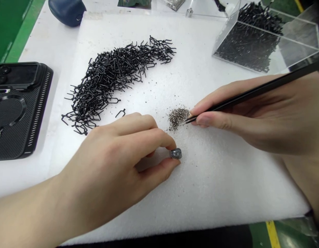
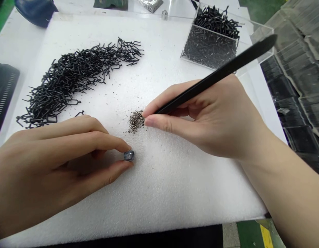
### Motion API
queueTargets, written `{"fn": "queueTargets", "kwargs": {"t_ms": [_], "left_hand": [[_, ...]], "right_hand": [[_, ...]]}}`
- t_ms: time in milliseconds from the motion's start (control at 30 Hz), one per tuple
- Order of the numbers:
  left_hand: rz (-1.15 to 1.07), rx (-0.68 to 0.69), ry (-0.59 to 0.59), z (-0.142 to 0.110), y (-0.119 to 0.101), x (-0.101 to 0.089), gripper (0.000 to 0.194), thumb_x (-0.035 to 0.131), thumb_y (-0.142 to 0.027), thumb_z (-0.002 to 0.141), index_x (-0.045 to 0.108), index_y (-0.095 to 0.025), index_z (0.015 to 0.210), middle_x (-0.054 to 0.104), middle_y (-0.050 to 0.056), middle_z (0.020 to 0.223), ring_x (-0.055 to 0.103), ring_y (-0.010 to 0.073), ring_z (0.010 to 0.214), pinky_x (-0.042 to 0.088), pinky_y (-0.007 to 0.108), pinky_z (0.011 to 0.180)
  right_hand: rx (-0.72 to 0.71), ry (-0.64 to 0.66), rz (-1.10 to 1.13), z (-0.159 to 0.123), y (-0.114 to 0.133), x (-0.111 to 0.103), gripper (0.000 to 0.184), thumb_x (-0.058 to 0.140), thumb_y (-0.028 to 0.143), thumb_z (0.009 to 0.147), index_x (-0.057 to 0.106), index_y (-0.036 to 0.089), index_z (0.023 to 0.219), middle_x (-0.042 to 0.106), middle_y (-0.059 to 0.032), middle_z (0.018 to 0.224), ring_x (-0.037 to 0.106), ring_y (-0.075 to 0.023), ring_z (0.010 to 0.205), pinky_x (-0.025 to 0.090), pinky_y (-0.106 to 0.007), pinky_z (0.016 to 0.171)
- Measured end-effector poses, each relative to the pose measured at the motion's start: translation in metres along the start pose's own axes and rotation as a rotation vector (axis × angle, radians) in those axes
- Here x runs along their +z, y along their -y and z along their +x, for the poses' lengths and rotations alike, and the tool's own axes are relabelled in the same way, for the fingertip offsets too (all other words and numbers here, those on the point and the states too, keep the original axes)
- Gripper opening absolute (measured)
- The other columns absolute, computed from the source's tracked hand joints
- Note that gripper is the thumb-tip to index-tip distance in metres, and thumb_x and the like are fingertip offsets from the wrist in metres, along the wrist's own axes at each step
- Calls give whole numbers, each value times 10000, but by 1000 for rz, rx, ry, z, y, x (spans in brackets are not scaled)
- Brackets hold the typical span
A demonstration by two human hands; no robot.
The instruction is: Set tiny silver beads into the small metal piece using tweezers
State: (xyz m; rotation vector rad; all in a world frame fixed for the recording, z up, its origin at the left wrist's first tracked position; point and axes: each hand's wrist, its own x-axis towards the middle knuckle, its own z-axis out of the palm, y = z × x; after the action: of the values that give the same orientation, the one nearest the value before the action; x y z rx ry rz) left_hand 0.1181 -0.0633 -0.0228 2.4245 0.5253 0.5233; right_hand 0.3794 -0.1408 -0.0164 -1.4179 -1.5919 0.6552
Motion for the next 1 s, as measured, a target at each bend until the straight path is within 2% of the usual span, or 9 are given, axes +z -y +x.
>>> {"fn": "queueTargets", "kwargs": {"t_ms": [200,367,533,800,1000], "left_hand": [[-6,4,-13,-1,-1,-2,118,700,-179,1065,788,-249,1029,644,-70,859,609,87,721,494,226,715],[5,-3,-1,1,-2,0,115,711,-197,1055,809,-231,1007,655,-63,836,587,87,686,491,228,701],[-10,-3,-3,2,-3,0,139,696,-205,1066,823,-221,1013,671,-53,836,629,93,729,494,226,701],[14,-7,21,5,-3,-1,152,686,-186,1066,818,-207,993,667,-47,820,661,93,773,493,214,695],[-21,16,-5,3,0,1,166,675,-212,1076,814,-211,986,655,-46,807,653,94,764,490,222,700]], "right_hand": [[54,-3,10,-1,3,1,205,994,112,874,910,299,887,875,73,867,818,-136,787,690,-219,698],[54,15,8,-1,5,1,224,961,64,885,896,277,904,882,79,890,838,-125,841,713,-178,757],[18,19,-65,0,7,2,250,934,9,884,882,251,915,884,78,887,831,-99,805,697,-137,730],[43,15,-19,0,5,2,237,962,37,876,887,260,902,881,80,879,834,-106,820,698,-139,748],[40,29,8,0,5,0,216,970,85,891,897,288,900,884,78,899,845,-131,844,710,-180,759]]}}
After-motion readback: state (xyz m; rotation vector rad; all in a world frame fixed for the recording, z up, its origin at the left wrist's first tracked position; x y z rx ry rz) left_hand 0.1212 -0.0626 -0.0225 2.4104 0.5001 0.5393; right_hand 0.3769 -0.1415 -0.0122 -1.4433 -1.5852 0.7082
